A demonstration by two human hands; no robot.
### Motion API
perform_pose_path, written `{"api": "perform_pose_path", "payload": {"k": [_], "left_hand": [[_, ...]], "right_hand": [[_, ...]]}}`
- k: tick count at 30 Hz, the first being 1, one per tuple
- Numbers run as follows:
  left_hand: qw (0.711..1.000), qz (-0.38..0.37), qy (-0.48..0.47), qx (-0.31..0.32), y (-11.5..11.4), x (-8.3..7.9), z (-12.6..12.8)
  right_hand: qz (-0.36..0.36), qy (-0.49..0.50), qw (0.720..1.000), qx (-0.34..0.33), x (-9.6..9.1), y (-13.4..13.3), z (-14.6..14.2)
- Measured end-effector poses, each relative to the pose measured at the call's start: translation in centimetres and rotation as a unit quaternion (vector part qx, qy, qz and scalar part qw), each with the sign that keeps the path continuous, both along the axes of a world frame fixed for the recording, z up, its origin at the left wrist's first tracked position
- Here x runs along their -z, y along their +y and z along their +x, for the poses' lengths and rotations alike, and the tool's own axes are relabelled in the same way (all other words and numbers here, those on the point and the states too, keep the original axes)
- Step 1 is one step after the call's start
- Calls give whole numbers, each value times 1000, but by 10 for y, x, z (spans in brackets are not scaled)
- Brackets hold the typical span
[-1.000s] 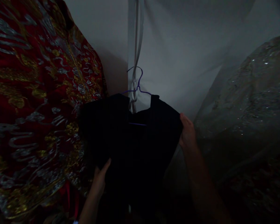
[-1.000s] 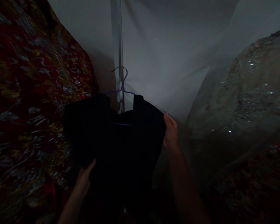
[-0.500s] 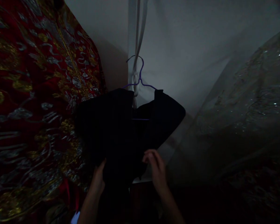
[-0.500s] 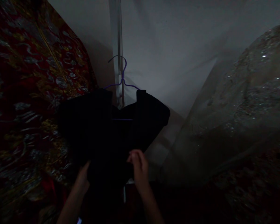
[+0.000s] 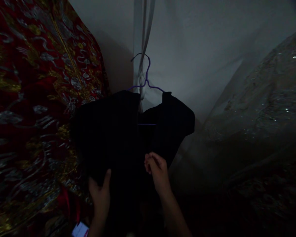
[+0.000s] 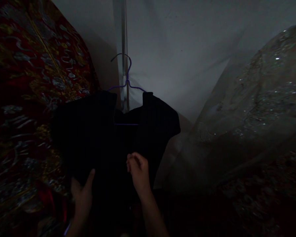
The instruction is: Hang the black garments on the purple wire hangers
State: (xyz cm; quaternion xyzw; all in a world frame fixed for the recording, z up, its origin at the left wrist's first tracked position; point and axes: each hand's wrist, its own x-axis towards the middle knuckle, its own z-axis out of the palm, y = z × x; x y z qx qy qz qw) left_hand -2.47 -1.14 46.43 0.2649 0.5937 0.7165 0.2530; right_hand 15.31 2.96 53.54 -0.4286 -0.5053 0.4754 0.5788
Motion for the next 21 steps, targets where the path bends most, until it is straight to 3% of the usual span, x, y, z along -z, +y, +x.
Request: {"api": "perform_pose_path", "payload": {"k": [3,5,7,10,17,21], "left_hand": [[961,103,223,-124,-5,-3,19],[931,156,320,-82,-3,-8,34],[909,186,372,27,5,-15,48],[886,194,389,164,20,-26,65],[890,220,353,188,33,-41,78],[893,212,347,193,32,-42,79]], "right_hand": [[-22,7,1000,-15,0,-6,5],[-30,-3,999,-32,-3,-9,7],[-27,-18,998,-49,-7,-11,9],[-24,-36,996,-79,-12,-14,12],[-53,-40,989,-132,-18,-9,26],[-35,25,993,-106,-51,8,26]]}}
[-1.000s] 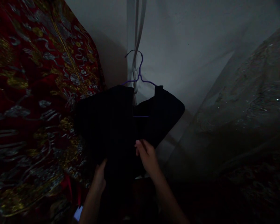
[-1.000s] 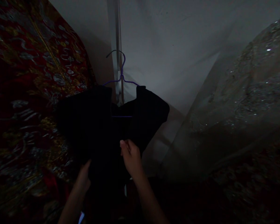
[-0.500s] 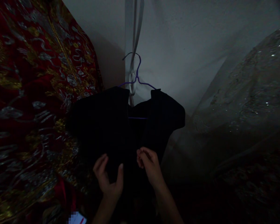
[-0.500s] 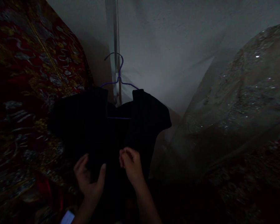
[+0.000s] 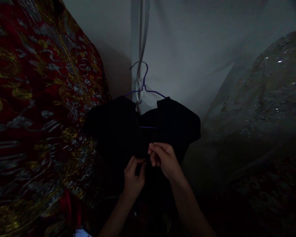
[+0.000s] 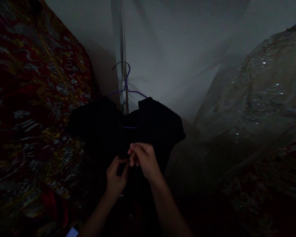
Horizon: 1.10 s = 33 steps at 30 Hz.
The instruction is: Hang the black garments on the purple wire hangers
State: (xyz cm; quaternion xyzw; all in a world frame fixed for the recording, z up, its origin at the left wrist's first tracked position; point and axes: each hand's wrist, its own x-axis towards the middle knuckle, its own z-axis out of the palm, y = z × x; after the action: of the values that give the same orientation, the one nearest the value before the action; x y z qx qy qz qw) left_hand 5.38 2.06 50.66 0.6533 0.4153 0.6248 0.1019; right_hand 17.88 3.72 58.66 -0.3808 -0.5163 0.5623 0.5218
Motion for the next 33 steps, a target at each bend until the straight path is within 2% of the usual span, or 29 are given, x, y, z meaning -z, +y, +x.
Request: {"api": "perform_pose_path", "payload": {"k": [2,6,8,10,11,13,17,18,20,22,24,28,31,33], "left_hand": [[1000,-10,4,-4,0,5,2],[999,-37,19,4,3,24,5],[998,-49,39,15,6,29,3],[996,-52,65,30,10,22,-3],[996,-42,74,37,12,12,-7],[996,3,84,40,16,-21,-17],[984,144,101,-16,28,-113,-33],[980,157,117,-22,32,-133,-34],[970,165,177,-3,43,-163,-34],[960,165,226,8,52,-178,-31],[954,169,248,-2,56,-183,-28],[953,181,239,-43,49,-188,-32],[962,204,142,-115,42,-194,-49],[964,213,21,-159,42,-191,-69]], "right_hand": [[30,21,999,18,-30,12,-3],[105,68,990,67,-87,37,-12],[131,82,985,79,-102,44,-16],[146,83,983,79,-107,45,-16],[152,81,982,78,-106,44,-16],[166,73,981,74,-101,40,-13],[200,34,978,52,-94,32,-7],[207,22,977,50,-94,30,-6],[222,-3,974,49,-96,30,-4],[236,-23,970,58,-96,32,-4],[246,-35,966,75,-90,38,-5],[248,-63,962,101,-62,54,-9],[223,-64,969,88,-33,58,-11],[186,-38,979,69,-13,52,-14]]}}
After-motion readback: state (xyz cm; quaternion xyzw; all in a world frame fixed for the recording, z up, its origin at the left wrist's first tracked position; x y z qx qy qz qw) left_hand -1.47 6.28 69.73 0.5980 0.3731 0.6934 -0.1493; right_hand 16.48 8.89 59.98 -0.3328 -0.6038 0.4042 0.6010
